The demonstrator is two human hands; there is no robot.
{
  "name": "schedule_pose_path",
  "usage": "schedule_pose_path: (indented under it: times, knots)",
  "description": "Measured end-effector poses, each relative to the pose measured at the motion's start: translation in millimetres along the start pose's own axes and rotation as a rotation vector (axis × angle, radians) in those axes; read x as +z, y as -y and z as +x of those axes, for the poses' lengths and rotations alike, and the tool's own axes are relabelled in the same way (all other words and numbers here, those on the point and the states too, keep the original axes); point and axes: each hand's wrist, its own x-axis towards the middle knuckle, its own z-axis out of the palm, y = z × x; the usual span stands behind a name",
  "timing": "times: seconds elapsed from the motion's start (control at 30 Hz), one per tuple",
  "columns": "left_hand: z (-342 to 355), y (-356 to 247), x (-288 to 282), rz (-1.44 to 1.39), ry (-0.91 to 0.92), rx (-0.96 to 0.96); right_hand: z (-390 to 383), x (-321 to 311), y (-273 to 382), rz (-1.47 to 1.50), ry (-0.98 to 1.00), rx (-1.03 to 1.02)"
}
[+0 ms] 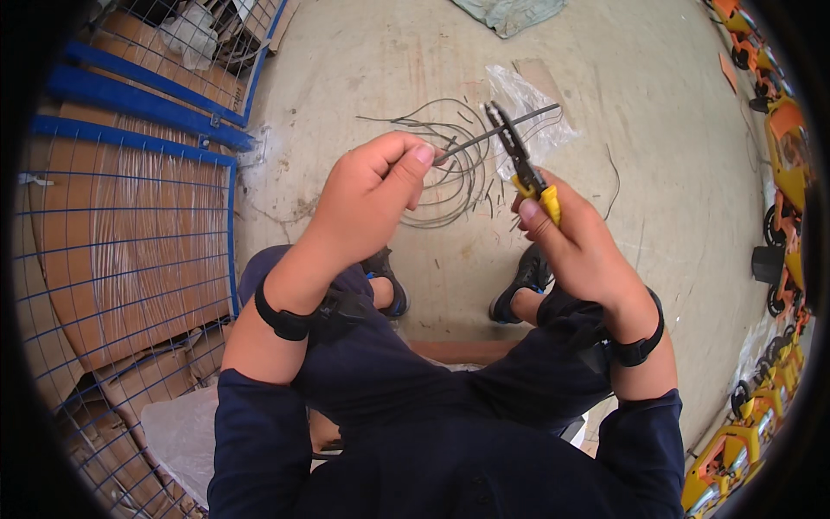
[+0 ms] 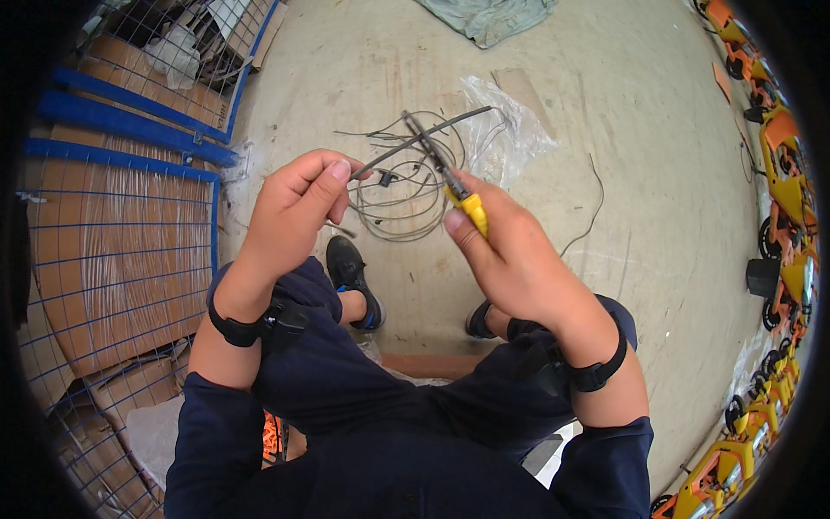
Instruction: The person uses a wire stripper to remove insulation from several wires, twists the exposed wire ends together by hand, and handles a bundle of wires on the floor.
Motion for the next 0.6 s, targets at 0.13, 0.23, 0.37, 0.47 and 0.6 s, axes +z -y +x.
schedule_pose_path:
  times: [0.13, 0.23, 0.37, 0.47, 0.6]
  knots:
    - [4, -5, -11, -0.058, 0.094, -0.08, 2, -5, -5, 0.085, -0.085, 0.045]
    - [5, -8, -12, -0.132, 0.136, -0.129, 1, -9, 3, 0.118, -0.047, 0.128]
    - [3, 1, -1, -0.11, 0.134, -0.056, 1, -1, 1, 0.069, 0.026, 0.017]
    - [1, 3, 8, -0.099, 0.121, -0.013, -2, 3, 4, 0.028, 0.088, 0.04]
    - [0, -2, 9, 0.034, 0.102, -0.013, -4, 6, 2, 0.001, 0.126, 0.036]
